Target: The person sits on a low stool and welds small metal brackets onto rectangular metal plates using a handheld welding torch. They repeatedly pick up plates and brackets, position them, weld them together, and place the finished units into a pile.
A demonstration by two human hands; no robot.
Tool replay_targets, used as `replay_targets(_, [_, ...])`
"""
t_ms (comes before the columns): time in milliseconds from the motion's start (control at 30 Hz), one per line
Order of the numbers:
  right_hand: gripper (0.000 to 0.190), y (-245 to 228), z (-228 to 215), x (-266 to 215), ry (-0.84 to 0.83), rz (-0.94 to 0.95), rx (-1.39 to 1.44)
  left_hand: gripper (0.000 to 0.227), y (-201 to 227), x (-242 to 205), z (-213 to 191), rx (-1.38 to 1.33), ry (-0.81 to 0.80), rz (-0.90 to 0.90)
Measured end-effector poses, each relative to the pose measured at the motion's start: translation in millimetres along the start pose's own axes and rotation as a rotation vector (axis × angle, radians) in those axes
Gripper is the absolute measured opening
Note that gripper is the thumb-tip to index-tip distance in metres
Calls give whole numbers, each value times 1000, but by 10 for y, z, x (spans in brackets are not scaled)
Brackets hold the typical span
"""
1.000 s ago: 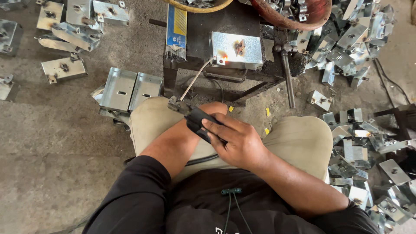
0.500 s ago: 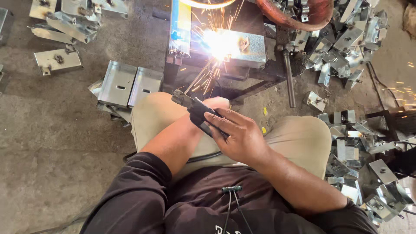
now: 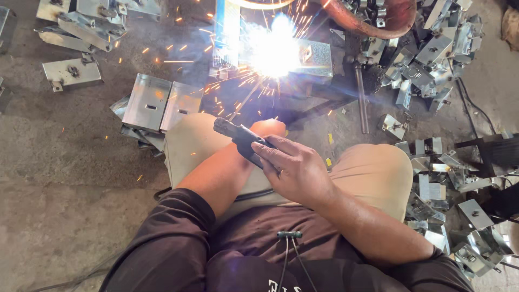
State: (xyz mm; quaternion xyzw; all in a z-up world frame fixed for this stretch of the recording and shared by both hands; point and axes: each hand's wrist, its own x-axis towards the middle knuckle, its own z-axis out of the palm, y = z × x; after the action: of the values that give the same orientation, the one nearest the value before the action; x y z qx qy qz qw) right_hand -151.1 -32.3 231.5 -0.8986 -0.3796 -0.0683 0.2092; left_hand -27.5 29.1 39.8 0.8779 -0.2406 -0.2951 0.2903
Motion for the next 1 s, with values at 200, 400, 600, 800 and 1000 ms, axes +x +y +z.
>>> replay_targets(200, [29,4,-9,8,2,2,31,30,1,-24,19,4,-4,5])
replay_targets(400, [28,30,14,0,15,13,55,29,-2,-39,19,-4,-5,9])
replay_targets(600, [31,115,28,-34,-8,60,113,28,46,-20,-27,-5,-4,16])
replay_targets(800, [31,165,38,-58,20,94,174,27,97,-26,-17,-16,-7,24])
replay_targets(1000, [33,185,-14,-68,23,102,203,26,195,-54,-29,-35,13,40])
